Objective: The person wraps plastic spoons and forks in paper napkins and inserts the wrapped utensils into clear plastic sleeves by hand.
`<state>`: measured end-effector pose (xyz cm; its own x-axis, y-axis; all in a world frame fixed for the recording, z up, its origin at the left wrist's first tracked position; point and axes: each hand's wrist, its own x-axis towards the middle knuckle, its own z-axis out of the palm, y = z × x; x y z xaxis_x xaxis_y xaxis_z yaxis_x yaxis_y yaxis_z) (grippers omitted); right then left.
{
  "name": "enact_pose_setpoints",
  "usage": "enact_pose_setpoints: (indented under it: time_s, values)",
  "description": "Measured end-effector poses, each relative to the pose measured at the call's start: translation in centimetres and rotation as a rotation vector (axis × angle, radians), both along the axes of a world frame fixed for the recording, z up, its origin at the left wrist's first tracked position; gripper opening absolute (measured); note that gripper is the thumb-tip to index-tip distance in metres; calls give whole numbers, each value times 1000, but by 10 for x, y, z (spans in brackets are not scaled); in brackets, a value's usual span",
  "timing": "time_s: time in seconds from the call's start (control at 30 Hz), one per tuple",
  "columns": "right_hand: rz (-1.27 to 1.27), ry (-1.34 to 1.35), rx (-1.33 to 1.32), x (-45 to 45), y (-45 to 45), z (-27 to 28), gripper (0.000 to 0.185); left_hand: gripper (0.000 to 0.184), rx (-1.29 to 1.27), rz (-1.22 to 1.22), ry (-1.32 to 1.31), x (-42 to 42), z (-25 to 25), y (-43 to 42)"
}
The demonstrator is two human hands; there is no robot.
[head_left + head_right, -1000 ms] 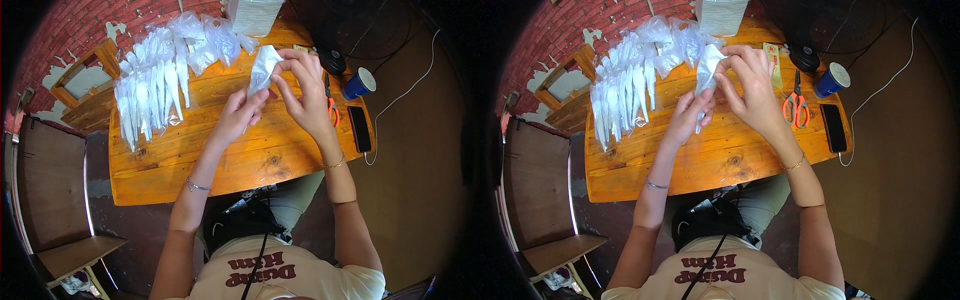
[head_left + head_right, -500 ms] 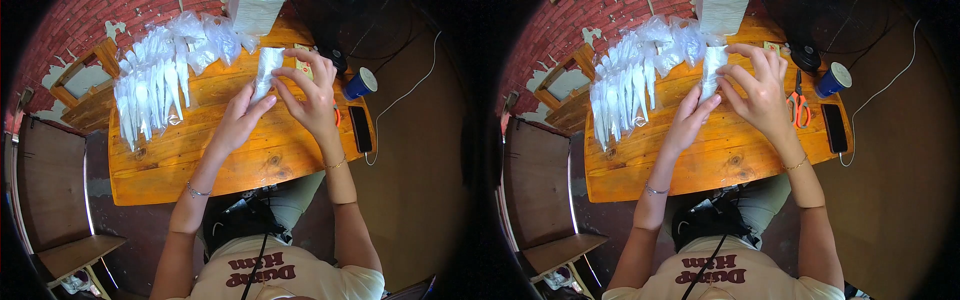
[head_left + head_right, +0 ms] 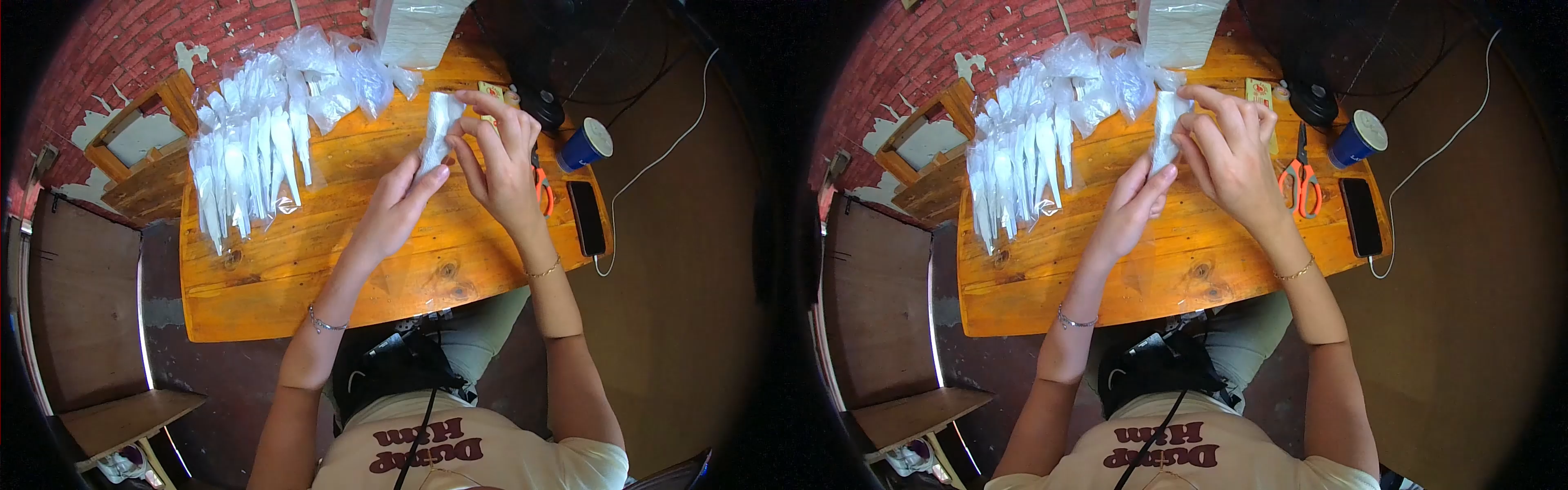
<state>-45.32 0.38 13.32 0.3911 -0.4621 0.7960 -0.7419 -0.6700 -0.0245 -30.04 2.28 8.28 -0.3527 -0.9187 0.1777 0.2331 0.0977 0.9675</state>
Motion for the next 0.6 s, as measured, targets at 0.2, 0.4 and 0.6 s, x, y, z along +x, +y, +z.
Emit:
enact_pose_setpoints:
  time_s: [0.2, 0.4, 0.6]
  values:
    - [114, -307, 151, -4, -3, 10, 15, 40, 207, -153, 179, 8, -2, 1]
    - [344, -658, 534, -4, 0, -6, 26, 49, 332, -340, 500, 15, -23, 2]
    - [513, -659, 1020, 0, -21, -1, 33, 37, 206, -141, 140, 11, -16, 1]
